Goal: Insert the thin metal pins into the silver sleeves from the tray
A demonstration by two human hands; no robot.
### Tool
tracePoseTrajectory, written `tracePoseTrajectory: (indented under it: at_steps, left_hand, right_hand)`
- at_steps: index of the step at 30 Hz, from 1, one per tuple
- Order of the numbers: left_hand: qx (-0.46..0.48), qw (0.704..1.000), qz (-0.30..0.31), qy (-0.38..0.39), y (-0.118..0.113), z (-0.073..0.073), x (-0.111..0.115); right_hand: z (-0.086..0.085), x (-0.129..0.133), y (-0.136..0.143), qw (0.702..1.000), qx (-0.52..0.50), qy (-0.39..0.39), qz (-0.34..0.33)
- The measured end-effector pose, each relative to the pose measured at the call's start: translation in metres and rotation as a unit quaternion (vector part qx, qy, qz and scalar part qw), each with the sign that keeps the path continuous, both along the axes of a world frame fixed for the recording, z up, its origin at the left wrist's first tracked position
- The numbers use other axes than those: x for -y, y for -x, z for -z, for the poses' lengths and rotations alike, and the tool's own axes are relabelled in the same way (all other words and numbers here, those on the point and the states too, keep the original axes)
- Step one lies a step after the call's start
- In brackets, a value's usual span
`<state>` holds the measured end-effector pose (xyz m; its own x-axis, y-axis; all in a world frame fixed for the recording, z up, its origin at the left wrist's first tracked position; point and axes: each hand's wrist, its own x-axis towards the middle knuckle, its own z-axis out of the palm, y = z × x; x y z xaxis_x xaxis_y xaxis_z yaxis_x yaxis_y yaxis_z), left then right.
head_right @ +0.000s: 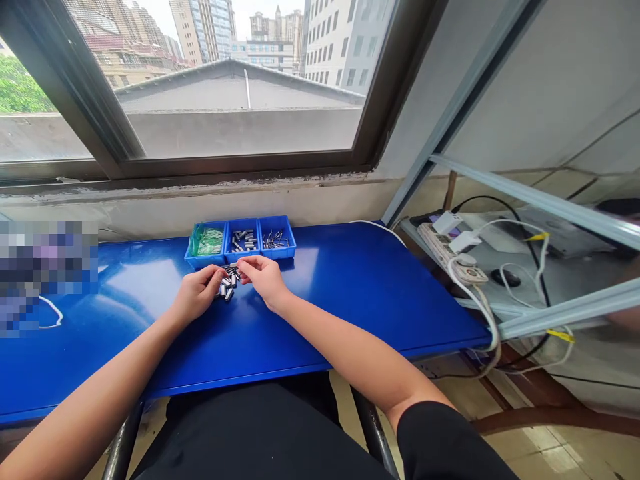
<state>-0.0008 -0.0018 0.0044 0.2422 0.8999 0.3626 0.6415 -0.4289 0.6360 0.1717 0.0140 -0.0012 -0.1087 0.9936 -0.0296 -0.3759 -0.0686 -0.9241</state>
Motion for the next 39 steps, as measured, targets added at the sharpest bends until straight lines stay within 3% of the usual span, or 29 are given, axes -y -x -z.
tracePoseTrajectory:
  at_steps: [3,7,11,16,19,25,31,39]
  left_hand:
    - [-0.007,1.000,0.000,-0.001,0.000,0.001,0.000]
    - [-0.010,1.000,0.005,-0.005,0.000,0.001,0.000]
    - [-0.016,1.000,0.005,-0.010,0.000,0.001,0.000]
    - [-0.019,1.000,0.005,-0.014,0.000,0.000,0.000]
    - [-0.018,1.000,0.010,-0.017,0.000,0.000,0.000]
    - [-0.015,1.000,0.004,-0.017,0.000,0.000,0.000]
    - [-0.018,1.000,0.004,-0.019,0.001,0.001,-0.002]
    - [-0.016,1.000,0.006,-0.015,-0.001,-0.001,0.000]
  right_hand:
    - [0.004,-0.008,-0.002,0.999,-0.022,0.023,0.021]
    - [0.006,-0.018,-0.006,0.998,-0.053,-0.025,0.013]
    - [0.006,-0.018,-0.010,0.995,0.077,-0.064,-0.011]
    - [0.004,-0.006,-0.011,0.941,0.290,-0.172,-0.017]
    - [0.004,-0.003,-0.010,0.908,0.360,-0.210,-0.024]
    - [0.009,-0.007,-0.013,0.873,0.416,-0.253,-0.017]
    - [0.014,-0.010,-0.014,0.832,0.449,-0.321,-0.055]
    - [0.018,-0.008,-0.013,0.812,0.447,-0.366,-0.089]
